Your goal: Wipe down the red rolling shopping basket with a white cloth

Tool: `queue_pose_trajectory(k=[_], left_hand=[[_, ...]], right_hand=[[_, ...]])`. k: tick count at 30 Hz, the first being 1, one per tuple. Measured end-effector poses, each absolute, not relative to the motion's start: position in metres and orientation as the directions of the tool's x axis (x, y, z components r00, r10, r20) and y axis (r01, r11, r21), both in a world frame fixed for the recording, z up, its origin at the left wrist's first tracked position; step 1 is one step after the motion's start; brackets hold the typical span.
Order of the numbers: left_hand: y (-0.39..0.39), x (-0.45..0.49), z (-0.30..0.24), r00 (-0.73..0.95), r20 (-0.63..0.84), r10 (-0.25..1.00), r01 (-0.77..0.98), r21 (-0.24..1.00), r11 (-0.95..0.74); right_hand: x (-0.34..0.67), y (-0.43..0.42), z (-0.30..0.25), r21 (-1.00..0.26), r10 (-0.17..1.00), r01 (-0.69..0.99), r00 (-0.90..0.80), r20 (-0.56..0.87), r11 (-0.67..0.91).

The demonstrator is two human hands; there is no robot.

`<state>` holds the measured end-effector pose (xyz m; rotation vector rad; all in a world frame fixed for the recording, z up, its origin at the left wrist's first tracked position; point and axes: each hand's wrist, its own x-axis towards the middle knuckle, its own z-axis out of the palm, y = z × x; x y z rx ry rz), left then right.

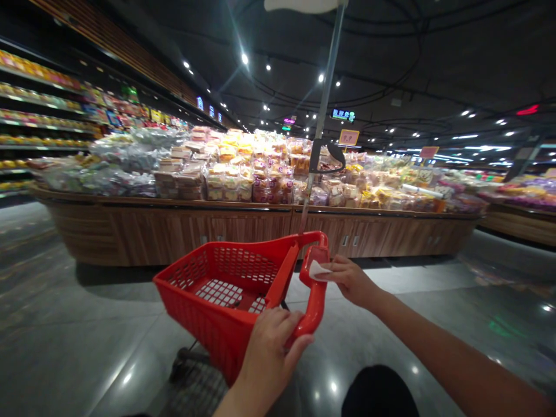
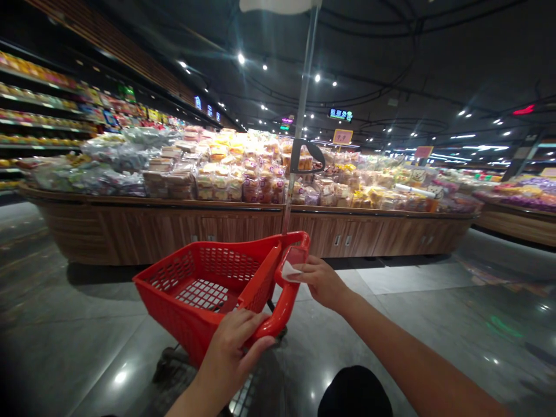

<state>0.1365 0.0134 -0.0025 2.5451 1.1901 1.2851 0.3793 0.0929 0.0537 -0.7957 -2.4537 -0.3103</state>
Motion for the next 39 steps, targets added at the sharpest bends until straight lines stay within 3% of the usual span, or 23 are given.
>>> queue_pose_trajectory(k=[3,7,10,15,22,28,34,39], left_hand=[[0.014,0.136,-0.002,0.347,0.671,0.655,0.617,0.362,-0.698],[0.015,0.134,-0.004,0.338,0.713,0.614,0.619,0.322,-0.716],[0.016,0.131,-0.004,0.329,0.746,0.579,0.620,0.292,-0.728],[0.015,0.125,-0.002,0.340,0.730,0.593,0.625,0.295,-0.722],[0.011,0.109,-0.001,0.383,0.688,0.616,0.618,0.305,-0.725],[0.007,0.088,-0.001,0.397,0.683,0.614,0.617,0.296,-0.729],[0.000,0.075,0.003,0.385,0.688,0.615,0.675,0.245,-0.696],[-0.010,0.091,0.021,0.367,0.712,0.599,0.804,0.081,-0.589]], right_hand=[[0.379,0.084,0.043,0.051,0.522,0.704,-0.570,0.634,0.708],[0.372,0.069,0.024,0.031,0.454,0.623,-0.603,0.656,0.782],[0.372,0.066,0.007,-0.002,0.429,0.624,-0.535,0.728,0.781],[0.360,0.067,-0.016,-0.189,0.465,0.719,-0.206,0.861,0.669],[0.320,0.044,-0.050,-0.312,0.433,0.617,-0.052,0.900,0.723],[0.315,0.054,-0.058,-0.496,0.475,0.607,0.212,0.854,0.621],[0.283,0.034,-0.063,-0.396,0.420,0.577,0.099,0.902,0.714],[0.274,0.023,-0.058,-0.371,0.445,0.567,0.009,0.896,0.735]])
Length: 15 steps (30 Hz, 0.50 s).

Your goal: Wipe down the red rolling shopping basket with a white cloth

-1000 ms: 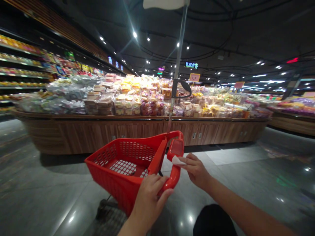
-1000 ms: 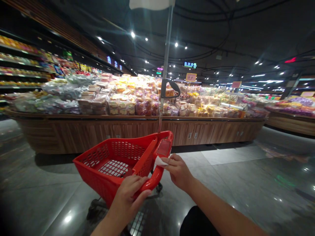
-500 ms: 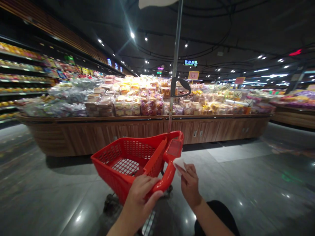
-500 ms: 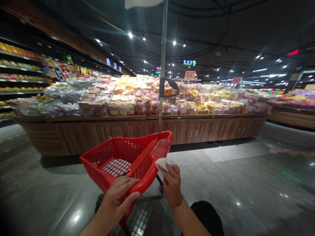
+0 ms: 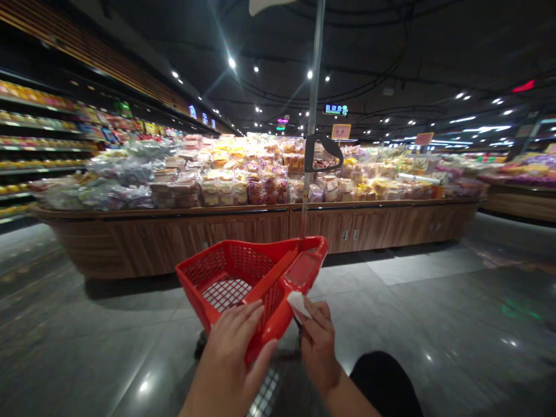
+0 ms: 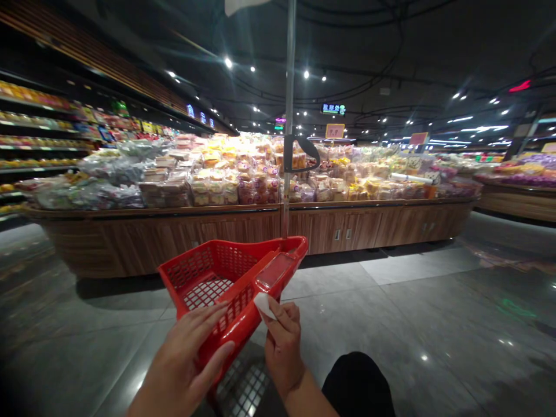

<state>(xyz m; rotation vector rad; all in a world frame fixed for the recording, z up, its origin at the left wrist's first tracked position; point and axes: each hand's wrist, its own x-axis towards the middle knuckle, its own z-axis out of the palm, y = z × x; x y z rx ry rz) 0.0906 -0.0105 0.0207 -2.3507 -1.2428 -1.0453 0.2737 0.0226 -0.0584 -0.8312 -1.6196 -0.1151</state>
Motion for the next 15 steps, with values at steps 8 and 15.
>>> queue_pose_trajectory(k=[8,15], left_hand=[[-0.009,0.133,0.030,0.318,0.497,0.807,0.932,-0.008,-0.362],[-0.008,0.125,0.030,0.267,0.418,0.868,0.950,0.038,-0.311]], right_hand=[[0.288,0.022,-0.041,-0.336,0.407,0.660,0.049,0.912,0.672],[0.316,0.059,-0.033,-0.326,0.426,0.840,0.127,0.896,0.434]])
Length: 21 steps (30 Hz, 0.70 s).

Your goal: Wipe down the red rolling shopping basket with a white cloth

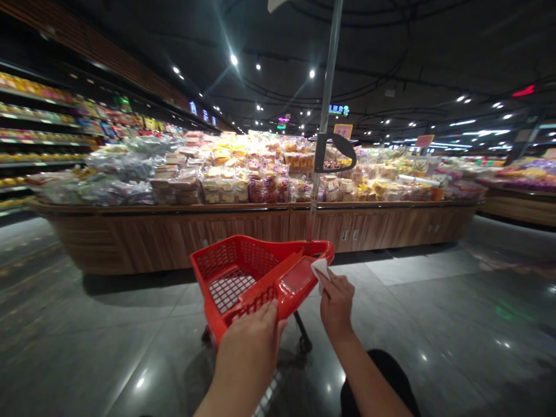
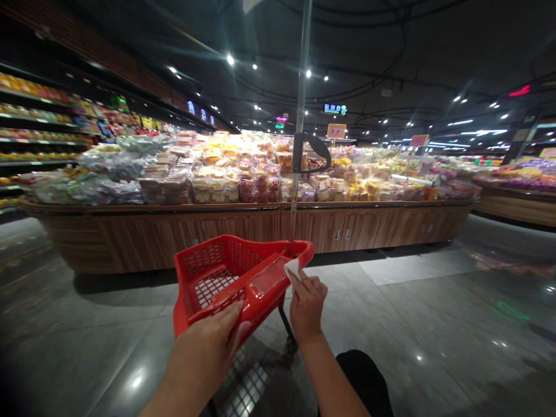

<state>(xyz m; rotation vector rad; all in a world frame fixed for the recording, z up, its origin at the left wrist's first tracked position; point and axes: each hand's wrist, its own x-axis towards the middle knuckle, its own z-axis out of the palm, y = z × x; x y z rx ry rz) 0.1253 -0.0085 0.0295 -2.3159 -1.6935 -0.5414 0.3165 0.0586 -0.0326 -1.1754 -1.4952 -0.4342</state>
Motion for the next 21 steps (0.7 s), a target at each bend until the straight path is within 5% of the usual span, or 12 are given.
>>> queue_pose_trajectory(k=[8,14,21], left_hand=[[-0.006,0.123,0.033,0.254,0.367,0.895,0.945,0.105,-0.311],[-0.006,0.123,0.033,0.244,0.364,0.899,0.950,0.098,-0.298],[-0.004,0.122,0.036,0.244,0.393,0.886,0.949,0.090,-0.302]], right_hand=[[0.296,0.043,-0.052,-0.291,0.377,0.766,0.069,0.924,0.573],[0.296,0.046,-0.054,-0.376,0.378,0.760,0.185,0.907,0.531],[0.271,0.024,-0.074,-0.286,0.378,0.709,0.029,0.925,0.645]])
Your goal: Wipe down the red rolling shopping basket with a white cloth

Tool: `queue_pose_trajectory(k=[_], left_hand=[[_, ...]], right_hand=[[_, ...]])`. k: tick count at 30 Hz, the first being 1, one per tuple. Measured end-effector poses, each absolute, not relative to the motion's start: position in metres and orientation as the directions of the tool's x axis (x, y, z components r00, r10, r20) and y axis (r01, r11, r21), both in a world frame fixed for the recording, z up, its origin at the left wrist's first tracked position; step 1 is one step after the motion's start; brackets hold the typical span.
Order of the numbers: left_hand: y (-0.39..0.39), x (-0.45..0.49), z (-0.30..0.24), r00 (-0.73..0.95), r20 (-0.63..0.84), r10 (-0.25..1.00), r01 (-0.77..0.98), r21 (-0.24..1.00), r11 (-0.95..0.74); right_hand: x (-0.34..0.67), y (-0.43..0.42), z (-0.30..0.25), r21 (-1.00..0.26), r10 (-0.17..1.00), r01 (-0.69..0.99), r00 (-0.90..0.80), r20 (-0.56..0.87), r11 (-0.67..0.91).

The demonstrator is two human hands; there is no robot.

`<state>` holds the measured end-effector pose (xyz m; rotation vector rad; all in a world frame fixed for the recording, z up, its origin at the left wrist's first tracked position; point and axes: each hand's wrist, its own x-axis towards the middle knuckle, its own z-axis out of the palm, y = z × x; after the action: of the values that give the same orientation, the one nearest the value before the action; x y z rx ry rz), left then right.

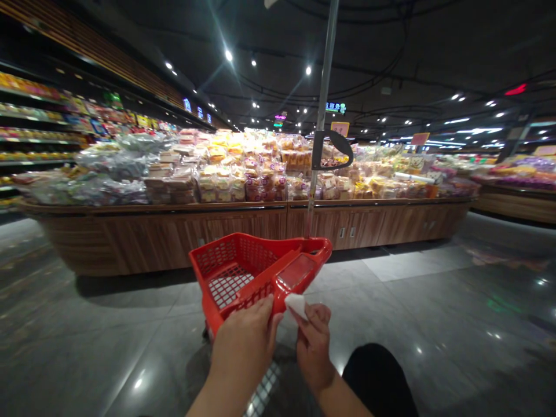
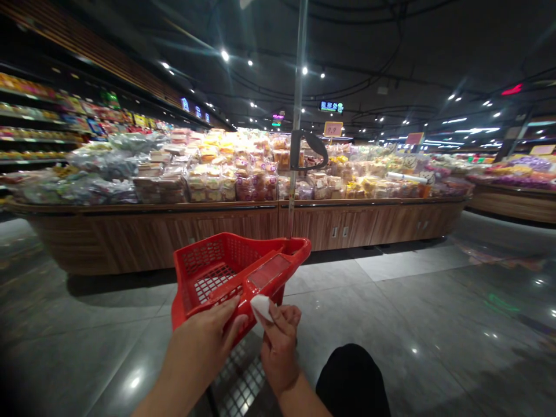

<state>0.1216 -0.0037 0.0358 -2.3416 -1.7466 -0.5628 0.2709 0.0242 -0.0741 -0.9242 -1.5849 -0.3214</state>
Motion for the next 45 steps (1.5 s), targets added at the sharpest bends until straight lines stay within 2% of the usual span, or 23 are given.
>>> queue_pose_trajectory(k=[5,10,15,19,27,33,37,45], left_hand=[[-0.003,0.121,0.037,0.234,0.378,0.896,0.947,0.119,-0.298],[-0.004,0.120,0.040,0.234,0.373,0.898,0.943,0.137,-0.303],[-0.003,0.118,0.041,0.227,0.374,0.900,0.940,0.158,-0.302],[-0.002,0.116,0.041,0.221,0.378,0.899,0.938,0.169,-0.302],[-0.001,0.111,0.042,0.225,0.385,0.895,0.936,0.170,-0.308],[0.002,0.106,0.039,0.231,0.397,0.888,0.935,0.161,-0.315],[0.002,0.104,0.039,0.243,0.398,0.885,0.929,0.168,-0.331],[0.004,0.102,0.037,0.241,0.409,0.880,0.923,0.183,-0.338]], right_hand=[[0.278,0.029,-0.080,-0.303,0.322,0.742,0.124,0.938,0.597],[0.264,0.016,-0.085,-0.276,0.389,0.742,0.022,0.921,0.611],[0.276,0.019,-0.085,-0.350,0.416,0.750,0.111,0.903,0.561],[0.284,0.030,-0.069,-0.435,0.412,0.680,0.209,0.887,0.590],[0.268,0.019,-0.080,-0.475,0.508,0.528,0.094,0.857,0.704],[0.295,0.049,-0.059,-0.517,0.451,0.571,0.268,0.851,0.637],[0.311,0.077,-0.043,-0.561,0.466,0.571,0.320,0.825,0.600],[0.293,0.061,-0.053,-0.579,0.494,0.534,0.310,0.812,0.617]])
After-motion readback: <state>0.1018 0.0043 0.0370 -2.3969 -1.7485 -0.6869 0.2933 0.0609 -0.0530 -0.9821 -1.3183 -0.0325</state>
